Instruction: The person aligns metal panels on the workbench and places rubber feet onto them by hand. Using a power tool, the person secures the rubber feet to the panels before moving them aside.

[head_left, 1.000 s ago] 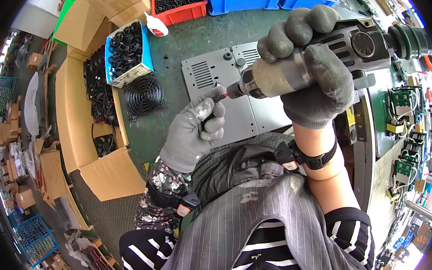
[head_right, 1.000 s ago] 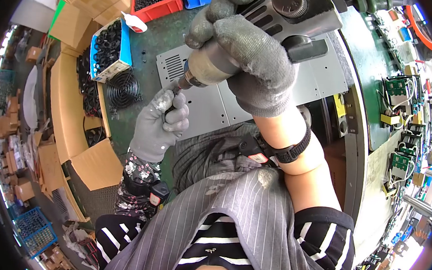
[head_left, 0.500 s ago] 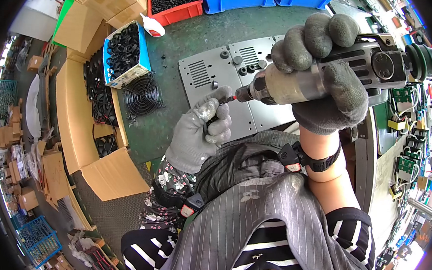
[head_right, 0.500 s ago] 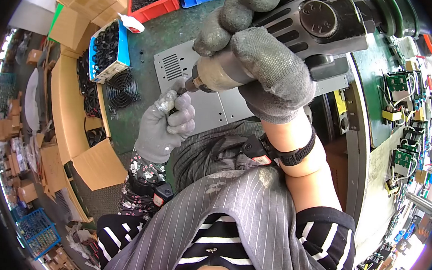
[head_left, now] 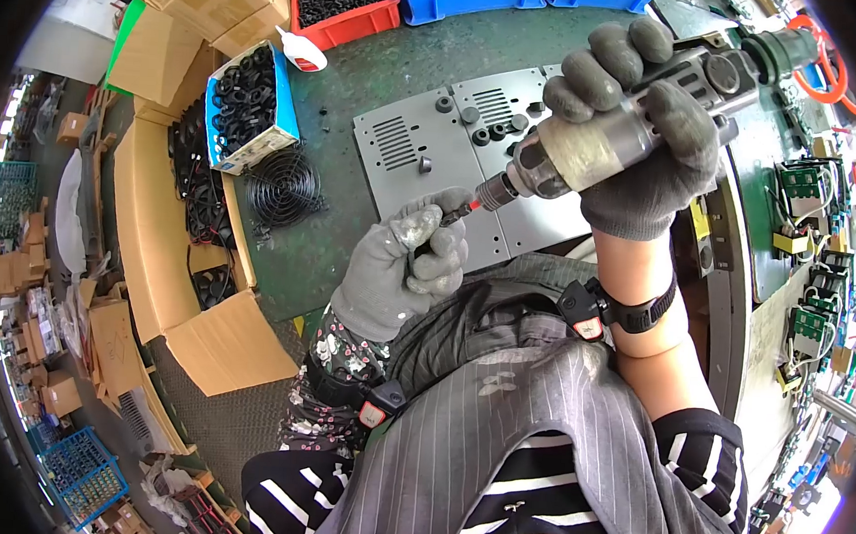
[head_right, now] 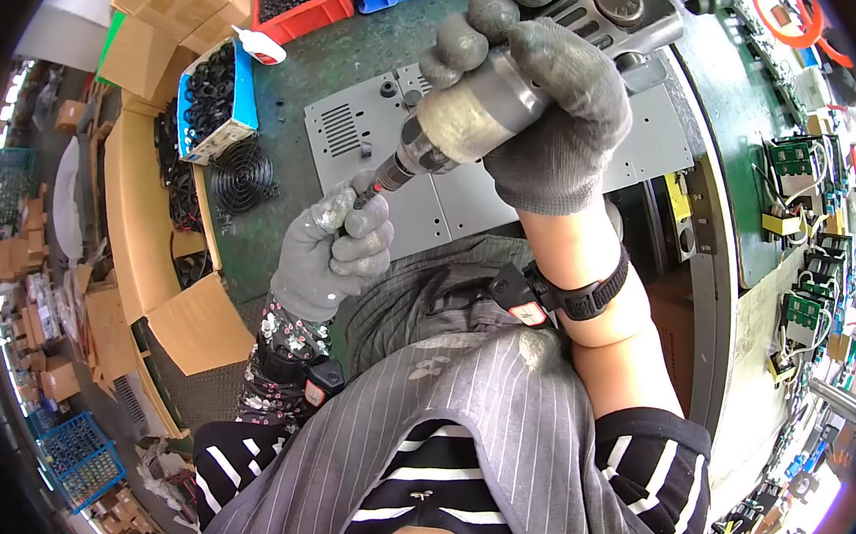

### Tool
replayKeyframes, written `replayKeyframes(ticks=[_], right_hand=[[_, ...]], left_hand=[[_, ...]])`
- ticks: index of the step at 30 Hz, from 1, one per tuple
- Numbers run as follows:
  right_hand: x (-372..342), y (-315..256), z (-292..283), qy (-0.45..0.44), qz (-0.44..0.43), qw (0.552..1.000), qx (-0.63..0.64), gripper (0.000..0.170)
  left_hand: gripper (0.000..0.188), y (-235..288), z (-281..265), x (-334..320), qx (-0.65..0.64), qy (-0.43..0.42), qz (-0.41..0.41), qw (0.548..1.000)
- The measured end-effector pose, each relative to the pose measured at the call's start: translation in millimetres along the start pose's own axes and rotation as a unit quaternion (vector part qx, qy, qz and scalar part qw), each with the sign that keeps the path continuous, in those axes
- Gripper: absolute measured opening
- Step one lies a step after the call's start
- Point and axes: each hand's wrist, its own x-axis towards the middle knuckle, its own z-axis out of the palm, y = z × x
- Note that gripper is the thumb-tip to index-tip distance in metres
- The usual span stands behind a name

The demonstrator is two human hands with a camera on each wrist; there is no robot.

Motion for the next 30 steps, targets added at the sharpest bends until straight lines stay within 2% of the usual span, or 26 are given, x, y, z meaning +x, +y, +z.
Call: replayKeyframes(ticks=[2, 6, 8, 13, 18, 19, 20, 21, 22, 23, 24, 25, 26, 27, 28, 29, 30], right_hand=[[-1.6, 1.3, -8.2, -0.004, -0.001, 1.000, 0.005, 0.031], [-4.6, 3.6, -8.3, 0.026, -0.034, 0.996, -0.078, 0.032], [-4.3, 2.7, -7.7, -0.005, -0.017, 0.997, -0.078, 0.033], [-4.7, 5.5, -6.9, -0.011, -0.025, 0.994, -0.104, 0.035], [-1.8, 2.7, -13.4, -0.010, -0.017, 1.000, -0.016, 0.032], [0.0, 1.6, -15.6, 0.036, -0.022, 0.999, 0.011, 0.030], [2.9, 0.4, -18.4, 0.081, -0.026, 0.996, 0.038, 0.029], [6.2, -2.7, -24.7, 0.086, -0.024, 0.993, 0.080, 0.025], [9.0, -5.8, -31.9, 0.111, -0.034, 0.991, 0.069, 0.022], [11.4, -9.2, -41.1, 0.122, -0.041, 0.990, 0.064, 0.022], [12.8, -11.2, -46.5, 0.133, -0.048, 0.988, 0.059, 0.023], [14.3, -10.1, -45.9, 0.132, -0.047, 0.988, 0.059, 0.023], [15.5, -8.8, -45.1, 0.154, -0.057, 0.986, 0.036, 0.024], [16.9, -7.5, -44.6, 0.176, -0.066, 0.982, 0.014, 0.026], [18.1, -6.0, -44.9, 0.176, -0.065, 0.982, 0.014, 0.026], [19.1, -4.6, -45.3, 0.164, -0.059, 0.985, 0.001, 0.027], [20.2, -3.4, -46.0, 0.152, -0.054, 0.987, -0.014, 0.028]], left_hand=[[0.034, 2.3, 1.7, 0.1, 0.033, 0.016, 0.015, 0.999], [0.035, 5.4, 2.4, 1.2, 0.085, 0.066, 0.024, 0.994], [0.034, 5.0, 3.8, 2.2, 0.086, 0.078, 0.024, 0.993], [0.034, 5.2, 0.9, 5.5, 0.066, 0.098, 0.031, 0.993], [0.038, 5.5, -2.3, 3.9, 0.045, -0.005, -0.025, 0.999], [0.038, 4.3, 9.2, 5.9, 0.045, -0.007, -0.026, 0.999], [0.036, 1.9, 27.6, 8.6, 0.144, 0.129, 0.012, 0.981], [0.034, 1.1, 37.6, 9.9, 0.239, 0.260, 0.051, 0.934], [0.034, 9.5, 34.9, 8.8, 0.239, 0.260, 0.055, 0.934], [0.033, 25.0, 27.8, 7.8, 0.382, 0.293, 0.054, 0.875], [0.032, 34.7, 18.6, 10.1, 0.515, 0.321, 0.050, 0.794], [0.027, 28.8, 3.9, 22.5, 0.552, 0.273, 0.196, 0.763], [0.027, 31.0, -3.8, 23.1, 0.552, 0.274, 0.198, 0.762], [0.025, 33.2, -0.2, 24.9, 0.714, 0.271, 0.223, 0.606], [0.023, 34.7, 2.8, 25.8, 0.840, 0.254, 0.234, 0.419], [0.023, 35.7, 4.3, 26.8, 0.840, 0.255, 0.234, 0.418], [0.023, 36.8, 5.5, 28.3, 0.854, 0.277, 0.212, 0.387]])
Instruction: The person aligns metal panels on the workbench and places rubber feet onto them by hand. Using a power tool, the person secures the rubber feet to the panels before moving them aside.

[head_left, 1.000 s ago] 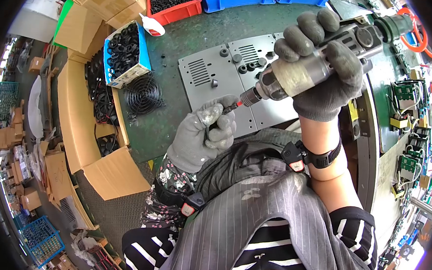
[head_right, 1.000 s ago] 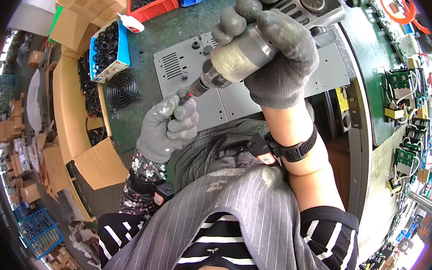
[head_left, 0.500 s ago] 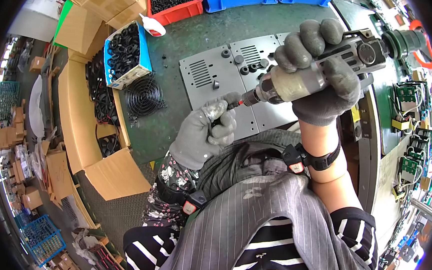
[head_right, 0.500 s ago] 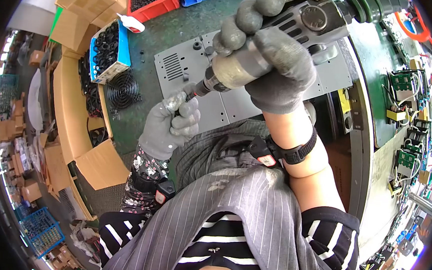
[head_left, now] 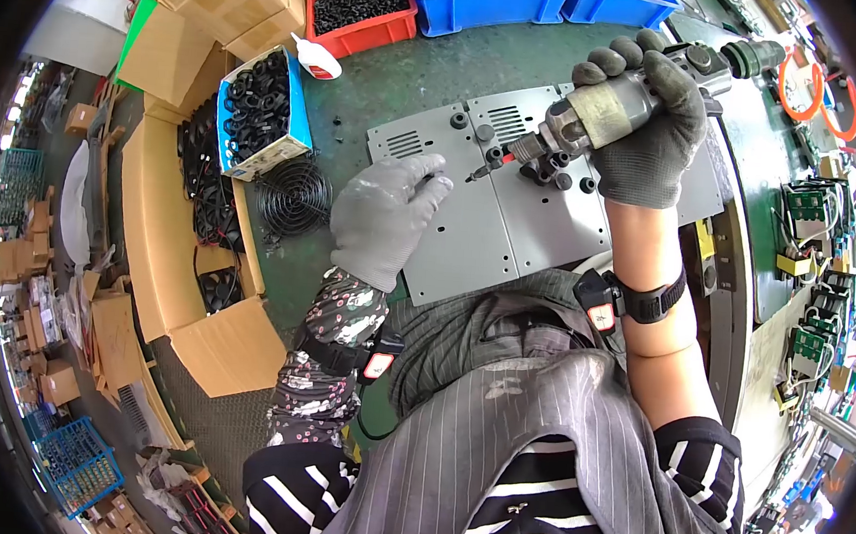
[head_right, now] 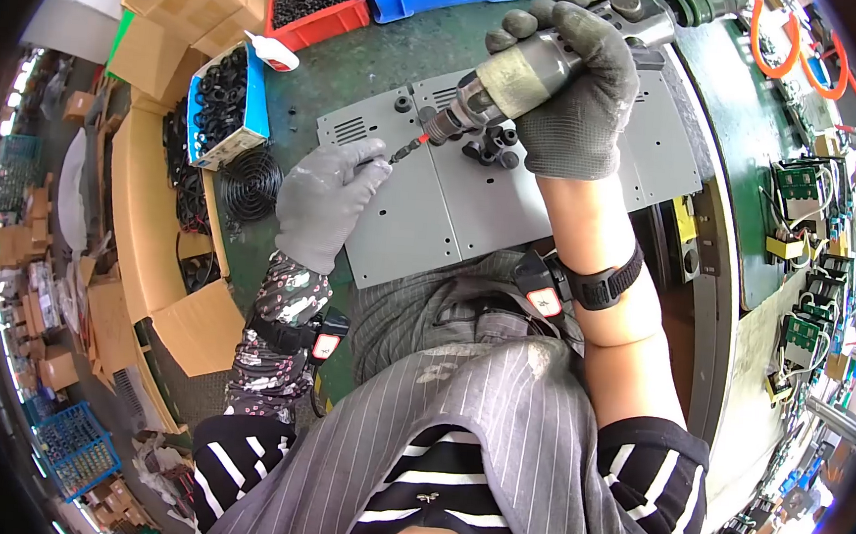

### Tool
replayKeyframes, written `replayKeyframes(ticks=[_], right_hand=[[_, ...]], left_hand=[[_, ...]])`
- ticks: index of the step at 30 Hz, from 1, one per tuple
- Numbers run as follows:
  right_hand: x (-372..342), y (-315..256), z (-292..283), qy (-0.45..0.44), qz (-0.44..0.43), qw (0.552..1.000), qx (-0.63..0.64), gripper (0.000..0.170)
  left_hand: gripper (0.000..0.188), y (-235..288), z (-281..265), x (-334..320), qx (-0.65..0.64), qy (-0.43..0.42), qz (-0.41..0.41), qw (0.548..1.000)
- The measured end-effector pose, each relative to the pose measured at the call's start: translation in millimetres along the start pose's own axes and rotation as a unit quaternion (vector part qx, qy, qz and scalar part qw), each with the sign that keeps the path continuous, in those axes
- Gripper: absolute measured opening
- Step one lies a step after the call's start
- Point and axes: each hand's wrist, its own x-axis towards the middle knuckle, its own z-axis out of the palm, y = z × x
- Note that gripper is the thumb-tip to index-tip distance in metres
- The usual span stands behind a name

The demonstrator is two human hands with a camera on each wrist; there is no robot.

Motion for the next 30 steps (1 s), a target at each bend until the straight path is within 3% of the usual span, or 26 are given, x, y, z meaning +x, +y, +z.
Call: replayKeyframes(ticks=[4, 8, 11, 13, 16, 17, 18, 20, 21, 23, 24, 25, 26, 28, 29, 30], right_hand=[[5.4, 1.5, 4.1, -0.029, 0.020, 0.999, -0.040, 0.028], [10.9, 10.9, 11.8, -0.062, 0.035, 0.994, -0.083, 0.030], [16.6, 26.4, 22.7, -0.066, 0.048, 0.987, -0.136, 0.030], [20.1, 38.5, 30.3, -0.030, 0.056, 0.980, -0.189, 0.030], [28.4, 58.2, 43.3, -0.094, 0.008, 0.952, -0.292, 0.026], [29.2, 65.4, 50.3, -0.074, 0.002, 0.945, -0.318, 0.024], [35.9, 70.9, 49.7, -0.129, -0.011, 0.937, -0.325, 0.021], [45.0, 87.5, 37.7, -0.215, -0.128, 0.855, -0.454, 0.016], [46.3, 93.3, 42.8, -0.218, -0.126, 0.855, -0.453, 0.016], [47.5, 100.5, 59.4, -0.169, -0.030, 0.894, -0.413, 0.013], [46.0, 94.0, 69.4, -0.171, -0.027, 0.893, -0.414, 0.013], [43.1, 83.2, 81.1, -0.166, 0.105, 0.929, -0.313, 0.017], [42.3, 78.9, 87.0, -0.155, 0.235, 0.938, -0.204, 0.027], [45.7, 100.5, 77.7, -0.165, 0.248, 0.936, -0.187, 0.022], [46.0, 117.4, 70.4, -0.160, 0.138, 0.922, -0.325, 0.021], [47.3, 126.5, 70.3, -0.151, 0.022, 0.879, -0.452, 0.020]], left_hand=[[0.025, -3.3, -10.5, 2.2, 0.134, -0.019, -0.029, 0.990], [0.026, -1.9, -14.9, 0.3, 0.091, -0.047, -0.077, 0.992], [0.028, -9.4, -15.6, 5.0, 0.109, -0.035, -0.046, 0.992], [0.029, -12.2, -28.9, 11.5, 0.187, -0.015, -0.081, 0.979], [0.027, -26.3, -42.1, 15.5, 0.193, 0.039, -0.088, 0.977], [0.027, -25.9, -45.0, 16.8, 0.179, 0.035, -0.098, 0.978], [0.027, -29.8, -42.2, 17.9, 0.180, 0.038, -0.100, 0.978], [0.027, -42.2, -33.8, 19.9, 0.109, 0.039, -0.060, 0.991], [0.027, -32.4, -37.1, 22.3, 0.155, 0.015, -0.052, 0.986], [0.030, -24.3, -36.2, 26.8, 0.165, -0.012, -0.072, 0.983], [0.033, -24.1, -35.4, 29.1, 0.175, -0.042, -0.090, 0.980], [0.034, -29.2, -31.8, 29.5, 0.174, -0.039, -0.082, 0.981], [0.034, -32.8, -29.6, 29.0, 0.172, -0.037, -0.086, 0.981], [0.033, -37.2, -26.9, 28.6, 0.155, -0.007, -0.052, 0.987], [0.033, -37.4, -26.9, 29.4, 0.153, -0.004, -0.056, 0.987], [0.032, -35.9, -27.6, 30.5, 0.154, -0.013, -0.062, 0.986]])
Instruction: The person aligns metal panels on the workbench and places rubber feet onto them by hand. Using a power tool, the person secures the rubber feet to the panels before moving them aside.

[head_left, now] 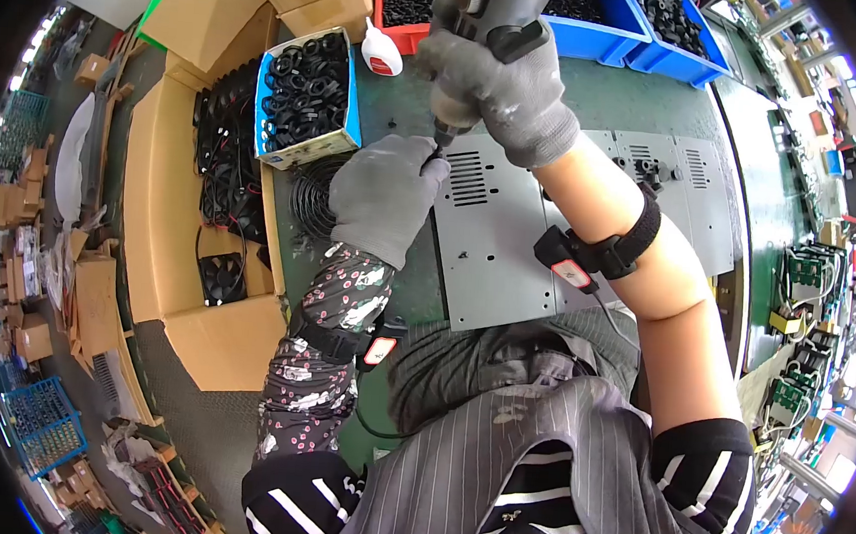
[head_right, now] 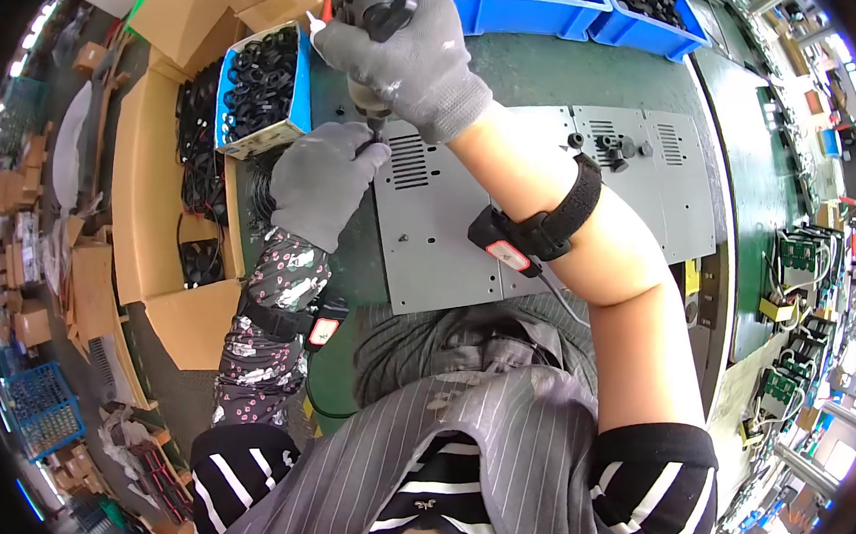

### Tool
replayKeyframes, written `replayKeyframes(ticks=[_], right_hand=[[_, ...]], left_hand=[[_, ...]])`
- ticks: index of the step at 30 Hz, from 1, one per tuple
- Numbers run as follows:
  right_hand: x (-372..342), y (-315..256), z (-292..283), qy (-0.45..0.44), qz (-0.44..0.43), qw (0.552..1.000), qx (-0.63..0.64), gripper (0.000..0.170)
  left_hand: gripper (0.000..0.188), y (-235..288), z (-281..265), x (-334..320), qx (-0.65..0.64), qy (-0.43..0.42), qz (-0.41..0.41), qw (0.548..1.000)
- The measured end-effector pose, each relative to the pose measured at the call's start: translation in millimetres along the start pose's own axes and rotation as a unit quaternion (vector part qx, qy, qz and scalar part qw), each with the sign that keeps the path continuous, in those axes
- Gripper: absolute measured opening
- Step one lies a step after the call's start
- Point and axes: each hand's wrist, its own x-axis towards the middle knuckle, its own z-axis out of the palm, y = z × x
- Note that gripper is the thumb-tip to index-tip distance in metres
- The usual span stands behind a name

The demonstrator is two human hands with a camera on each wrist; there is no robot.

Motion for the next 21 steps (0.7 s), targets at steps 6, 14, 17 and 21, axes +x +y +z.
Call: replayKeyframes(ticks=[6, 14, 17, 21], right_hand=[[0.5, 3.4, 3.5, -0.063, 0.008, 0.997, -0.046, 0.023], [8.0, 6.9, 4.0, -0.097, 0.020, 0.993, -0.065, 0.022], [9.0, 21.1, 10.7, -0.110, -0.021, 0.994, -0.003, 0.022], [9.9, 3.9, 8.5, -0.084, 0.069, 0.993, -0.035, 0.025]], left_hand=[[0.023, -1.9, 3.4, -0.6, 0.021, 0.024, 0.020, 0.999], [0.030, -1.8, 3.5, 2.5, 0.017, -0.013, -0.002, 1.000], [0.023, 0.1, 3.3, 3.8, 0.011, -0.010, -0.004, 1.000], [0.023, -1.6, 5.4, 3.1, 0.002, 0.003, 0.004, 1.000]])
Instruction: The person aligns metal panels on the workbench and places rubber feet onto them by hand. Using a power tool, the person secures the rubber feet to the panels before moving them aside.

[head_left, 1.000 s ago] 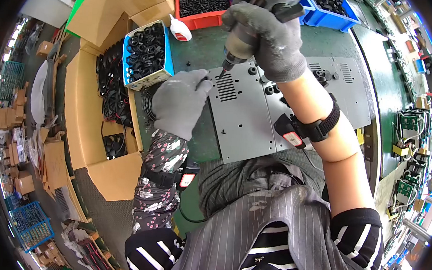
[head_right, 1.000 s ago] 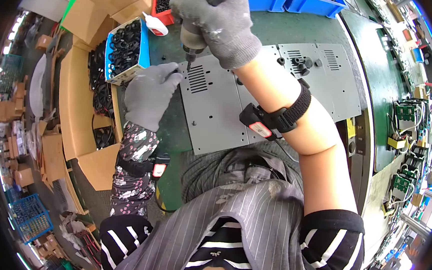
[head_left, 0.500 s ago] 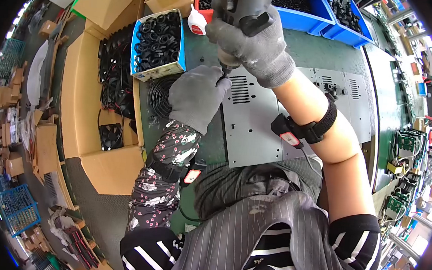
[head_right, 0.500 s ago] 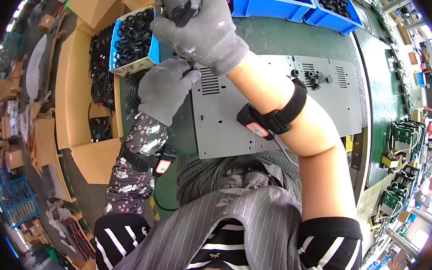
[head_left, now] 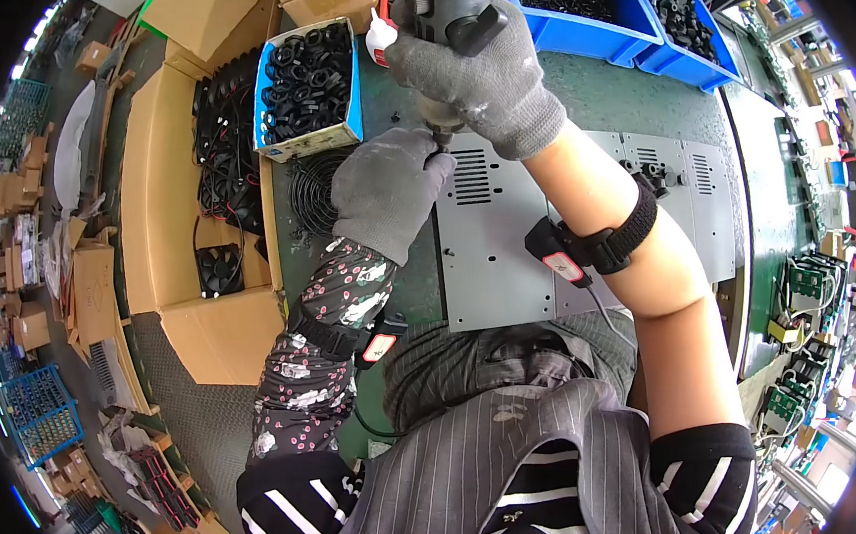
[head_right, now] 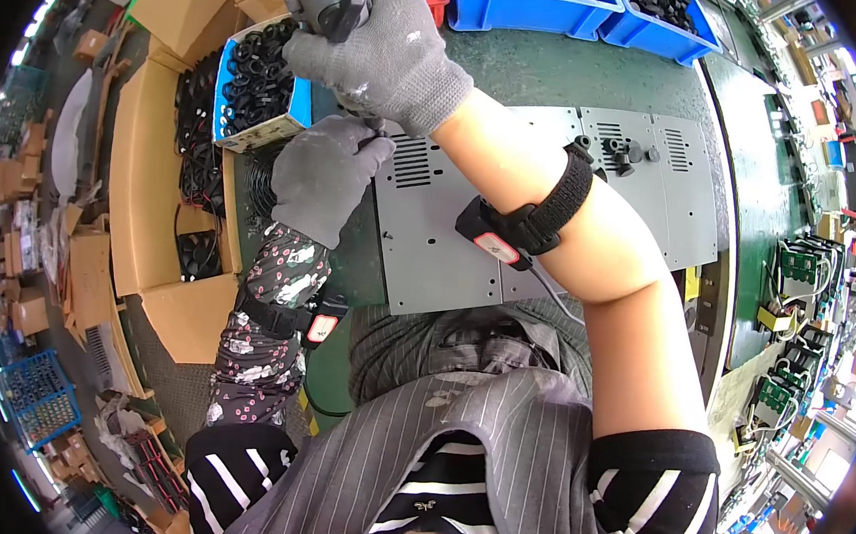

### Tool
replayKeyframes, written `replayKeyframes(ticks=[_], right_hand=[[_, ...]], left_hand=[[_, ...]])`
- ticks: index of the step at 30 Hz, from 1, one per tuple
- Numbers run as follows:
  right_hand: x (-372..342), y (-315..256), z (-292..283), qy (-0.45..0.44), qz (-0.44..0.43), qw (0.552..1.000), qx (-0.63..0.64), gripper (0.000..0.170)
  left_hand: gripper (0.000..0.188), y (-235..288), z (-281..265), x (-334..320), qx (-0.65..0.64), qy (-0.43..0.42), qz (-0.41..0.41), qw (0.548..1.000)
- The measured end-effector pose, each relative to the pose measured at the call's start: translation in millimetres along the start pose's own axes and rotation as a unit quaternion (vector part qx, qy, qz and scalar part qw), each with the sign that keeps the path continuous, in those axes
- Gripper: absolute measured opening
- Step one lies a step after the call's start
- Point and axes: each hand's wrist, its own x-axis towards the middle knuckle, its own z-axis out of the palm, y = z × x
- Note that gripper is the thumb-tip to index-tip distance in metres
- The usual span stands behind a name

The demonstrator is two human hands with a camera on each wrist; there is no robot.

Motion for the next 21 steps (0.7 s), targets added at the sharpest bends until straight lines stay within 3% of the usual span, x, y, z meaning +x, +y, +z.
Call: replayKeyframes(ticks=[4, 6, 7, 10, 12, 13, 15, 17, 18, 19, 21], right_hand=[[-2.3, 3.6, 0.0, 0.014, -0.002, 1.000, -0.008, 0.028], [-0.1, 13.4, 1.3, -0.016, -0.078, 0.996, 0.030, 0.029], [0.3, 15.6, 2.3, -0.028, -0.053, 0.996, 0.069, 0.030], [-6.7, 2.5, -1.2, -0.016, -0.103, 0.995, 0.009, 0.030], [-28.7, -15.5, -7.9, 0.048, -0.049, 0.997, 0.042, 0.027], [-38.8, -19.7, -15.2, 0.020, -0.083, 0.996, 0.005, 0.013], [-57.2, -24.6, -26.6, 0.035, -0.158, 0.985, 0.066, 0.014], [-81.7, -29.6, -32.0, 0.062, -0.139, 0.973, 0.172, 0.019], [-92.7, -22.9, -42.1, 0.051, -0.090, 0.964, 0.246, 0.025], [-101.1, -29.1, -44.6, 0.036, -0.113, 0.956, 0.267, 0.027], [-120.2, -24.3, -56.6, 0.097, -0.092, 0.975, 0.176, 0.030]], left_hand=[[0.024, -1.2, 2.5, 0.2, 0.027, 0.009, 0.001, 1.000], [0.024, 0.6, 0.6, 1.2, 0.037, -0.002, -0.004, 0.999], [0.025, 2.0, -0.1, 1.8, 0.044, -0.012, -0.014, 0.999], [0.028, 2.8, -1.0, 2.8, 0.043, -0.022, -0.026, 0.999], [0.028, 4.2, -4.1, 2.4, 0.051, -0.029, -0.026, 0.998], [0.029, 5.4, -5.4, 1.8, 0.056, -0.033, -0.030, 0.997], [0.029, 4.9, -6.7, -1.3, 0.041, -0.021, -0.020, 0.999], [0.029, 5.5, -12.7, -4.9, 0.030, -0.009, -0.003, 1.000], [0.029, 7.5, -18.1, -15.0, -0.064, -0.009, -0.005, 0.998], [0.028, 12.6, -25.3, -25.7, -0.157, -0.010, -0.007, 0.988], [0.029, 20.6, -32.8, -49.9, -0.180, -0.057, -0.026, 0.982]])
